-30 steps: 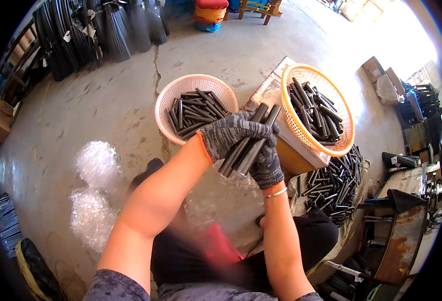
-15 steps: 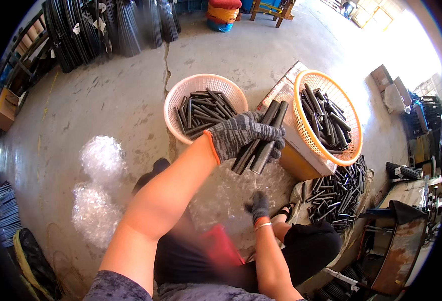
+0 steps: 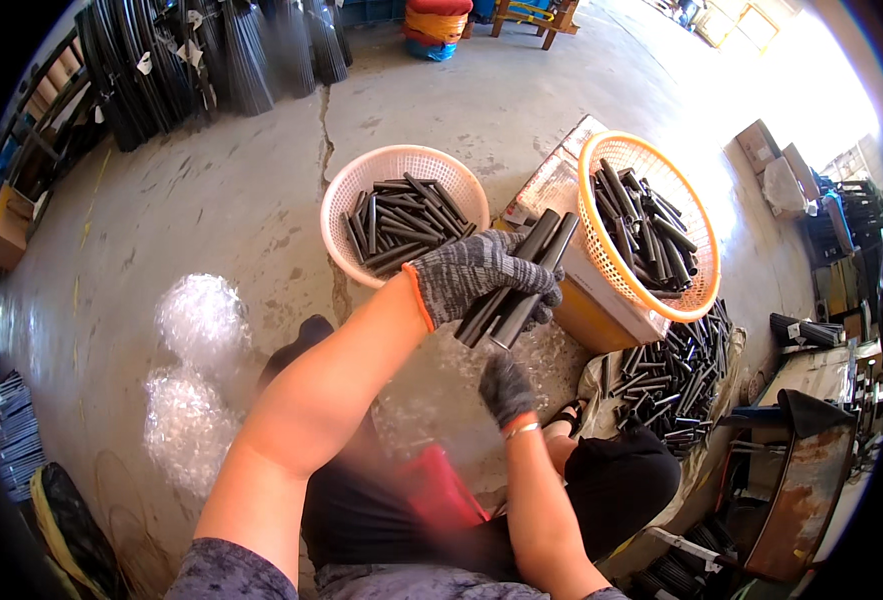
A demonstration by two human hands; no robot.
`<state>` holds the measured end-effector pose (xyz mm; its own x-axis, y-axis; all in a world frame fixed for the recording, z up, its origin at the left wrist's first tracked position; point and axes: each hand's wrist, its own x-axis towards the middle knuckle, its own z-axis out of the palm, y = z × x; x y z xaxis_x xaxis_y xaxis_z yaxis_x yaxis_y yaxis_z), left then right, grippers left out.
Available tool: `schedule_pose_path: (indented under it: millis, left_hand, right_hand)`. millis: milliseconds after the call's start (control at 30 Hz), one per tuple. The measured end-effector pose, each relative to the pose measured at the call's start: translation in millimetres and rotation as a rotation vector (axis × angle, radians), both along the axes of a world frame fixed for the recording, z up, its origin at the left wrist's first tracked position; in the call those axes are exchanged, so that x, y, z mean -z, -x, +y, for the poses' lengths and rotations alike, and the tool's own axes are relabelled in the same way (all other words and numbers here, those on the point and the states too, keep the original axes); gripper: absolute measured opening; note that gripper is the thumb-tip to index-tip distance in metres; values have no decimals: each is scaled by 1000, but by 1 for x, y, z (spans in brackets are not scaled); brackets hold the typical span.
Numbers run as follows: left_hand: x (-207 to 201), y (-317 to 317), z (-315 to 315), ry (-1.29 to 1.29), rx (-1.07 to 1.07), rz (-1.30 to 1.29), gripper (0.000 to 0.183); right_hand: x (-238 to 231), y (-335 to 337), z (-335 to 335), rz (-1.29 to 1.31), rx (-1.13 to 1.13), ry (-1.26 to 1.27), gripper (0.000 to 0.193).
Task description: The person takes black metal pipes from a basket and puts them into bubble wrap packaging, then places the packaged pipes into another basket.
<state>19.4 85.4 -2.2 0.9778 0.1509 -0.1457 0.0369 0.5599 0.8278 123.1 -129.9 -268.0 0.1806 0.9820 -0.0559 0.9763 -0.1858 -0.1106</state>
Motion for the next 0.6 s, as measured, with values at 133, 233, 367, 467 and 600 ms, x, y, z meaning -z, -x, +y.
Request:
schedule_pose_path:
  millis: [133,233,367,467,600]
  left_hand:
    - [-8,7,3,189,-51,-70,33]
    - [-5,10,6,219,-104,-17,31]
    - [-7,3,3,187,-48,-2,31]
    - [-1,-3,3,106,-32,9,32]
    - [-8,-2,3,134,-81,-55,33]
  right_hand:
    - [97,32,-112,184,57,829,35]
    - [63,22,-72,655,885,614,44]
    - [-112,-15,35,1565,847,-750,56]
    - [-197,-32,82,1747,25,-698,74]
    - [-180,-39,89,1464,-11,-482,50]
